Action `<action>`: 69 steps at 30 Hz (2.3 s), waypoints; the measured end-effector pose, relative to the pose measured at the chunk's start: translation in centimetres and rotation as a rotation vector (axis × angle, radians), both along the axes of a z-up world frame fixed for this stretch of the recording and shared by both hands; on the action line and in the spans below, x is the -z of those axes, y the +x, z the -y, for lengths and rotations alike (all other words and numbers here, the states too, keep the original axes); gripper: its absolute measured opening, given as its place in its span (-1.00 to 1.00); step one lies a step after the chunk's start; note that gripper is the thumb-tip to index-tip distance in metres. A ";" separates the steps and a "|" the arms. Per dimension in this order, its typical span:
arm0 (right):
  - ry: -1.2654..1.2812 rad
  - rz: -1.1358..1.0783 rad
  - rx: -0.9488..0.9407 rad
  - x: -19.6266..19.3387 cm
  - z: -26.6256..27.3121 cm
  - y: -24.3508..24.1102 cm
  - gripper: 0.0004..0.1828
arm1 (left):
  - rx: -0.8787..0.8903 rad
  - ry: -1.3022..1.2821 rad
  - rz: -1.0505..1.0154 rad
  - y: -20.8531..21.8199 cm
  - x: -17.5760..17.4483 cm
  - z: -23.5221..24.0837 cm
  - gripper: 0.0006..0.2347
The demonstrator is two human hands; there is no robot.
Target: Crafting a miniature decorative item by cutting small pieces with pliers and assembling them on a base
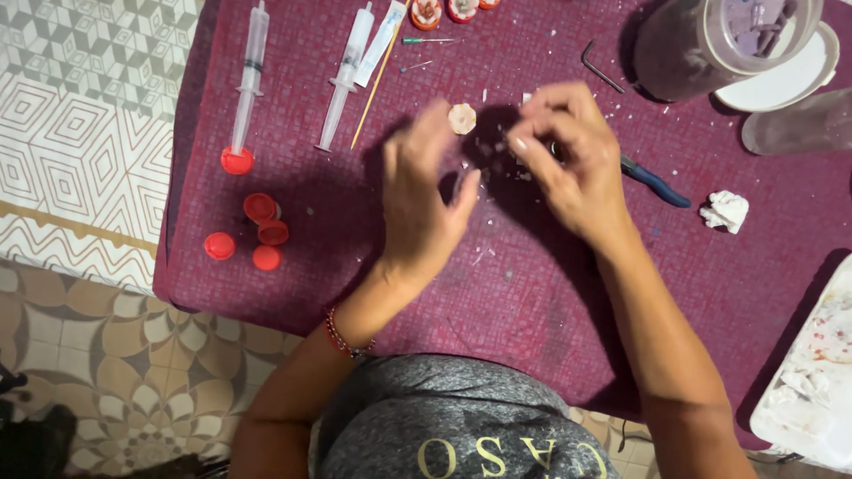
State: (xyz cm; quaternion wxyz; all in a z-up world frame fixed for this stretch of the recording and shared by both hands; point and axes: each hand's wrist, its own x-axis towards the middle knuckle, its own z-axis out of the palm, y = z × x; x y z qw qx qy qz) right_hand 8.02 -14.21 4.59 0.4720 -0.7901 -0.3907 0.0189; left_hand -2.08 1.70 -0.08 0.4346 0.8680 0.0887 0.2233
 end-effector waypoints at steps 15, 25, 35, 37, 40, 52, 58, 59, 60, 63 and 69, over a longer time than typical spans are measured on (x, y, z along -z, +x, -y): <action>-0.159 0.092 -0.266 2.8 -3.2 5.6 -0.87 | -0.041 0.052 -0.107 3.6 3.8 -1.8 0.07; -0.237 0.156 -0.307 2.9 -3.4 5.9 -0.84 | -0.010 -0.053 -0.072 3.7 4.1 -2.3 -0.03; -0.307 0.248 -0.284 1.9 -3.3 5.4 -0.82 | -0.004 -0.045 -0.086 3.6 3.9 -2.3 -0.11; -0.328 0.255 -0.277 1.9 -3.1 5.4 -0.82 | -0.002 -0.051 -0.087 3.5 3.8 -2.3 -0.12; -0.338 0.272 -0.275 2.0 -2.8 5.5 -0.82 | 0.001 -0.043 -0.078 3.6 3.8 -2.2 -0.14; -0.331 0.245 -0.270 2.3 -2.8 5.4 -0.79 | -0.005 -0.021 -0.084 3.6 3.8 -2.3 -0.18; -0.365 0.226 -0.291 1.7 -3.1 5.1 -0.79 | -0.007 -0.016 -0.068 3.6 3.9 -2.2 -0.17; -0.370 0.236 -0.287 1.7 -3.1 5.0 -0.80 | -0.007 -0.019 -0.065 3.6 3.9 -2.2 -0.18; -0.375 0.247 -0.283 1.8 -3.1 5.1 -0.81 | -0.008 -0.021 -0.062 3.6 3.9 -2.2 -0.18; -0.365 0.254 -0.294 1.6 -3.1 5.0 -0.83 | -0.009 -0.006 -0.056 3.6 4.0 -2.1 -0.16; -0.353 0.284 -0.298 1.5 -3.2 4.9 -0.89 | -0.012 0.001 -0.049 3.6 4.0 -2.1 -0.18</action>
